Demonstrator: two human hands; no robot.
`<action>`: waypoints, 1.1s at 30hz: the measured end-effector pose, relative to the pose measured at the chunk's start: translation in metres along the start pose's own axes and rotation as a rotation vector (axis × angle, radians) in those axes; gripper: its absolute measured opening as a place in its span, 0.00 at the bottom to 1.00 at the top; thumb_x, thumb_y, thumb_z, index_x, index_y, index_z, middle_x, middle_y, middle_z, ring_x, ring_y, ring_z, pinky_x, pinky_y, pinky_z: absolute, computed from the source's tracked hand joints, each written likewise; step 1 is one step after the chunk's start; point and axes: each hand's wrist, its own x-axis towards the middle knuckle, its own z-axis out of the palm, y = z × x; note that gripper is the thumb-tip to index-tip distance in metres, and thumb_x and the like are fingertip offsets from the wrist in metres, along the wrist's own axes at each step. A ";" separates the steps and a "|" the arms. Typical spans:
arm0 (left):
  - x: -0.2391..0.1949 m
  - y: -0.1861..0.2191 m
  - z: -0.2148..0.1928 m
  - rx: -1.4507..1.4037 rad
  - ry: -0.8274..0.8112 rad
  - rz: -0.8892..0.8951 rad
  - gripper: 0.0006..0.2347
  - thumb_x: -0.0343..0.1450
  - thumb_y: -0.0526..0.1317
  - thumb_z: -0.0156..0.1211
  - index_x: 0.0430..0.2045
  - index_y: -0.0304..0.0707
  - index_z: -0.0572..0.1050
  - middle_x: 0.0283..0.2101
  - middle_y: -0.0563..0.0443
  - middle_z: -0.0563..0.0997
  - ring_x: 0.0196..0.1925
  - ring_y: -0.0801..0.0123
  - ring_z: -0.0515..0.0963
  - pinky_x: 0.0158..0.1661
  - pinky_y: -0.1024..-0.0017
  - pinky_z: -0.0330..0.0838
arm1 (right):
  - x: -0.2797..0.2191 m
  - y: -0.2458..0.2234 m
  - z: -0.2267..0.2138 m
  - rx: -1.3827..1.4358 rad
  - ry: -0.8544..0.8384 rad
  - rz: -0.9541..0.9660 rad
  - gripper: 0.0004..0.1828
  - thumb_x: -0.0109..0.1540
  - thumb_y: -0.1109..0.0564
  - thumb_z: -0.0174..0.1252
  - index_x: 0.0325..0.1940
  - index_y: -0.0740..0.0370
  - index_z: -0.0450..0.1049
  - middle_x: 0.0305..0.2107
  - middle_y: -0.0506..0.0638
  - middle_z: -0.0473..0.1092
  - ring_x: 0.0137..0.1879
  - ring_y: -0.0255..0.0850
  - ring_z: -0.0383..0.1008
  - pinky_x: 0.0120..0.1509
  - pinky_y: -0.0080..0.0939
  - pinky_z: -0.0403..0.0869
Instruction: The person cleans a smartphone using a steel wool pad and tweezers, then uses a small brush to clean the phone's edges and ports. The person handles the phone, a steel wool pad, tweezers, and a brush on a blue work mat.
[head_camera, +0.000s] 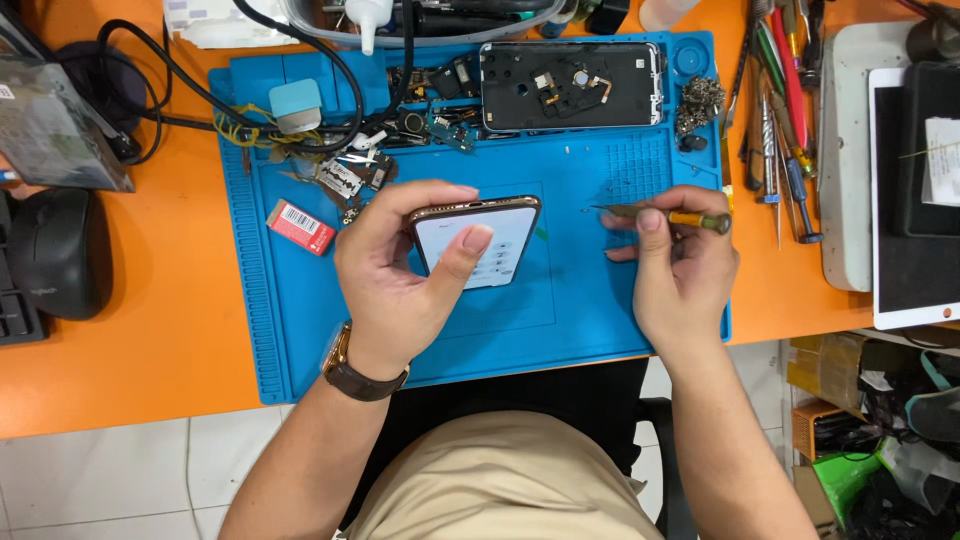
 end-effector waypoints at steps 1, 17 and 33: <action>0.000 0.000 0.000 0.000 0.000 -0.002 0.11 0.76 0.46 0.67 0.46 0.40 0.79 0.47 0.46 0.86 0.46 0.64 0.87 0.41 0.74 0.82 | 0.000 0.004 -0.001 -0.004 -0.012 -0.029 0.13 0.77 0.52 0.50 0.56 0.64 0.60 0.42 0.64 0.74 0.50 0.52 0.87 0.40 0.39 0.86; -0.002 0.001 0.001 0.014 0.007 0.027 0.10 0.76 0.44 0.67 0.45 0.39 0.79 0.46 0.45 0.86 0.43 0.64 0.88 0.41 0.73 0.82 | -0.004 0.002 -0.016 -0.046 0.054 -0.097 0.11 0.79 0.57 0.48 0.56 0.66 0.56 0.39 0.65 0.70 0.47 0.55 0.87 0.36 0.41 0.84; -0.003 0.001 0.002 0.024 0.016 0.029 0.11 0.76 0.45 0.67 0.45 0.40 0.79 0.46 0.46 0.87 0.43 0.64 0.89 0.39 0.75 0.82 | -0.003 -0.006 -0.006 -0.145 -0.292 -0.162 0.10 0.77 0.50 0.44 0.50 0.59 0.60 0.52 0.58 0.82 0.37 0.40 0.86 0.30 0.30 0.72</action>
